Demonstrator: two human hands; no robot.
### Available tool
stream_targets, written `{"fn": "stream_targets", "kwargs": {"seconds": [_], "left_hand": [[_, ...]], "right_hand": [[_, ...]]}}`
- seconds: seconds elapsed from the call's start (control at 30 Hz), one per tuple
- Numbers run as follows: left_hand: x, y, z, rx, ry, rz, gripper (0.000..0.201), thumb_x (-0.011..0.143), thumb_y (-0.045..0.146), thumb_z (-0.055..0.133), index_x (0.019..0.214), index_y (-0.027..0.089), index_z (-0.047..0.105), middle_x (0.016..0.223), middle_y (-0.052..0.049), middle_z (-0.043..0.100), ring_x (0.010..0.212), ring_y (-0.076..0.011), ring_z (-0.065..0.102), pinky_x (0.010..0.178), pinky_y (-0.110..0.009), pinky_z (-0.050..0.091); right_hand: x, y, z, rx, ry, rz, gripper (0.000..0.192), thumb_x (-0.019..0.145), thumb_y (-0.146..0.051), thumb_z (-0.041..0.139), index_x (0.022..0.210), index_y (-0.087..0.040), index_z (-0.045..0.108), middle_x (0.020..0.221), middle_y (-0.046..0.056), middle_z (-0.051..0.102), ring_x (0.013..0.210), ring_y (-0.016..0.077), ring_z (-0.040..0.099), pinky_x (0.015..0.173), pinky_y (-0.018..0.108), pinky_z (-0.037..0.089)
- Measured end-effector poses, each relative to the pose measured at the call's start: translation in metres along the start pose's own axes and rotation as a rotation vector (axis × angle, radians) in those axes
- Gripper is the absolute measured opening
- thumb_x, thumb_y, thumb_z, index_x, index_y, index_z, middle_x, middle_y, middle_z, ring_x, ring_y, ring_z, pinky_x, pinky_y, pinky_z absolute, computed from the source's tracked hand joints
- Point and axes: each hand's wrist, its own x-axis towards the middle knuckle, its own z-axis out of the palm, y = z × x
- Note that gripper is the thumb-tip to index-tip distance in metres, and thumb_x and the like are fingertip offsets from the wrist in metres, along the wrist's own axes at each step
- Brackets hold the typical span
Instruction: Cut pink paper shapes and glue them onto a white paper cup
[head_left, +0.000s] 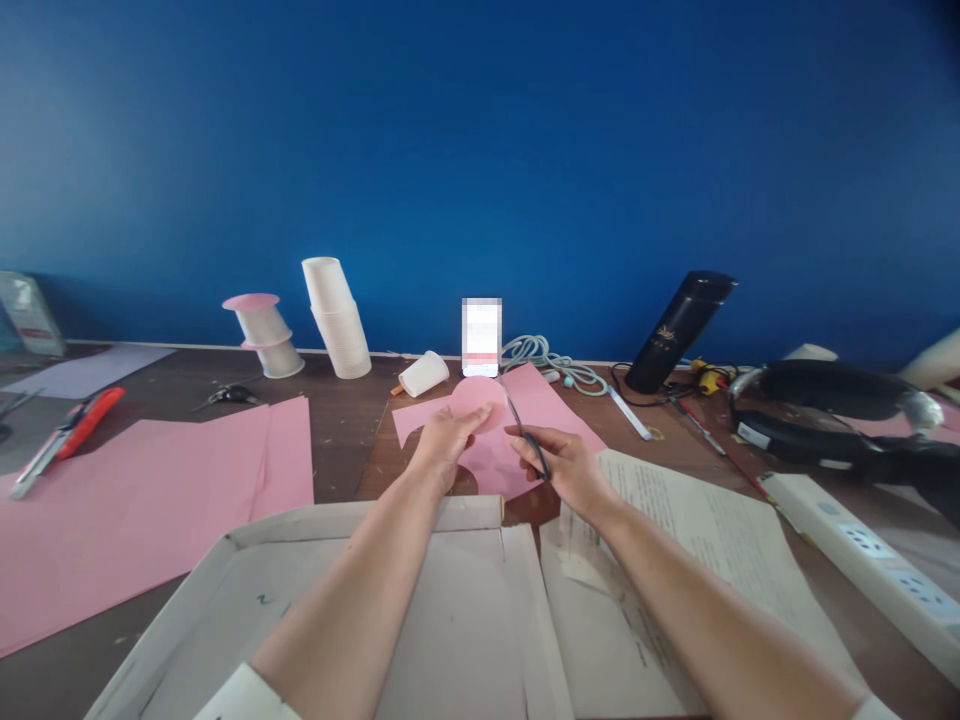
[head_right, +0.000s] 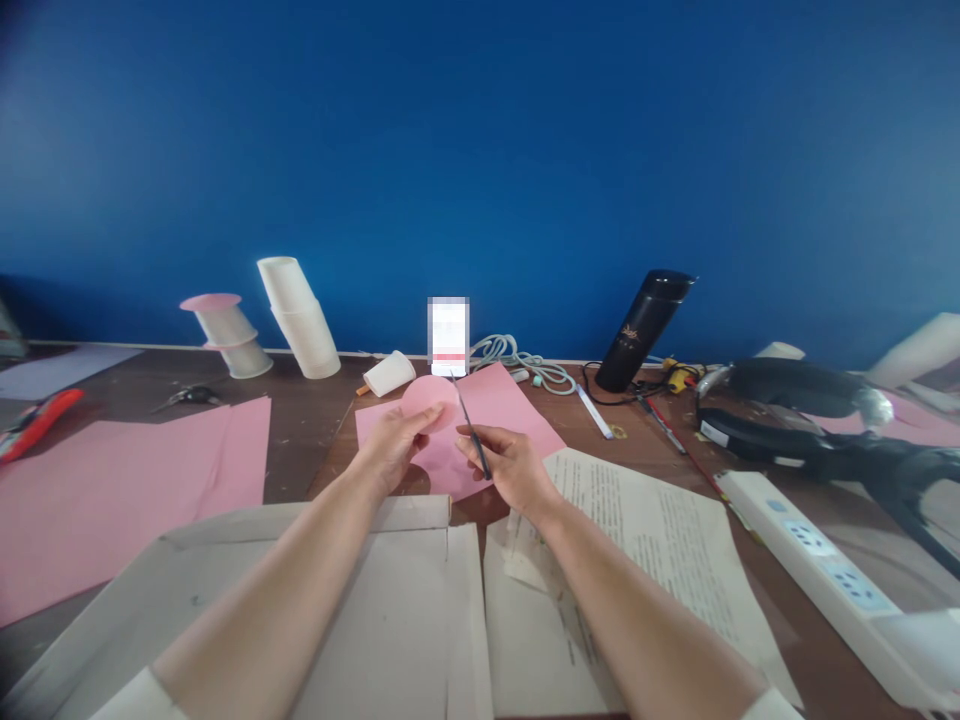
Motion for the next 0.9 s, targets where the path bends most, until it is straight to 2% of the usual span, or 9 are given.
{"fn": "stream_targets", "kwargs": {"seconds": [0.33,0.67,0.8,0.9], "left_hand": [[-0.0002,0.0006,0.0003,0.008,0.019,-0.004,0.045,0.055,0.046,0.077,0.086,0.014,0.067,0.074,-0.005,0.063,0.057,-0.0101,0.047,0.057,-0.025,0.037],[0.0028,0.0009,-0.0025,-0.012,0.016,-0.015,0.046,0.055,0.044,0.077,0.090,0.014,0.069,0.085,-0.008,0.065,0.064,-0.0116,0.050,0.059,-0.025,0.038],[0.0026,0.0029,-0.0025,-0.090,0.025,-0.032,0.046,0.055,0.040,0.079,0.091,0.014,0.068,0.085,-0.007,0.064,0.065,-0.0109,0.050,0.059,-0.024,0.039],[0.0030,0.0055,-0.0020,-0.249,0.022,-0.051,0.042,0.055,0.033,0.081,0.089,0.013,0.066,0.084,-0.005,0.063,0.064,-0.0084,0.050,0.057,-0.021,0.039]], "right_hand": [[-0.0001,0.0003,0.0002,-0.008,-0.005,-0.009,0.049,0.071,-0.048,0.066,0.109,-0.015,0.068,0.060,-0.001,0.055,0.052,0.0096,0.050,0.054,0.026,0.042],[0.0003,0.0011,-0.0002,0.029,-0.011,0.008,0.052,0.070,-0.049,0.067,0.110,-0.016,0.066,0.062,-0.001,0.056,0.054,0.0109,0.052,0.056,0.027,0.044],[0.0018,0.0031,-0.0002,0.055,0.012,-0.002,0.051,0.070,-0.047,0.067,0.110,-0.016,0.066,0.065,0.001,0.057,0.057,0.0119,0.053,0.058,0.028,0.045],[0.0023,0.0035,0.0009,0.083,0.007,0.011,0.048,0.071,-0.047,0.067,0.106,-0.015,0.067,0.067,0.001,0.058,0.058,0.0117,0.053,0.059,0.028,0.043]]}}
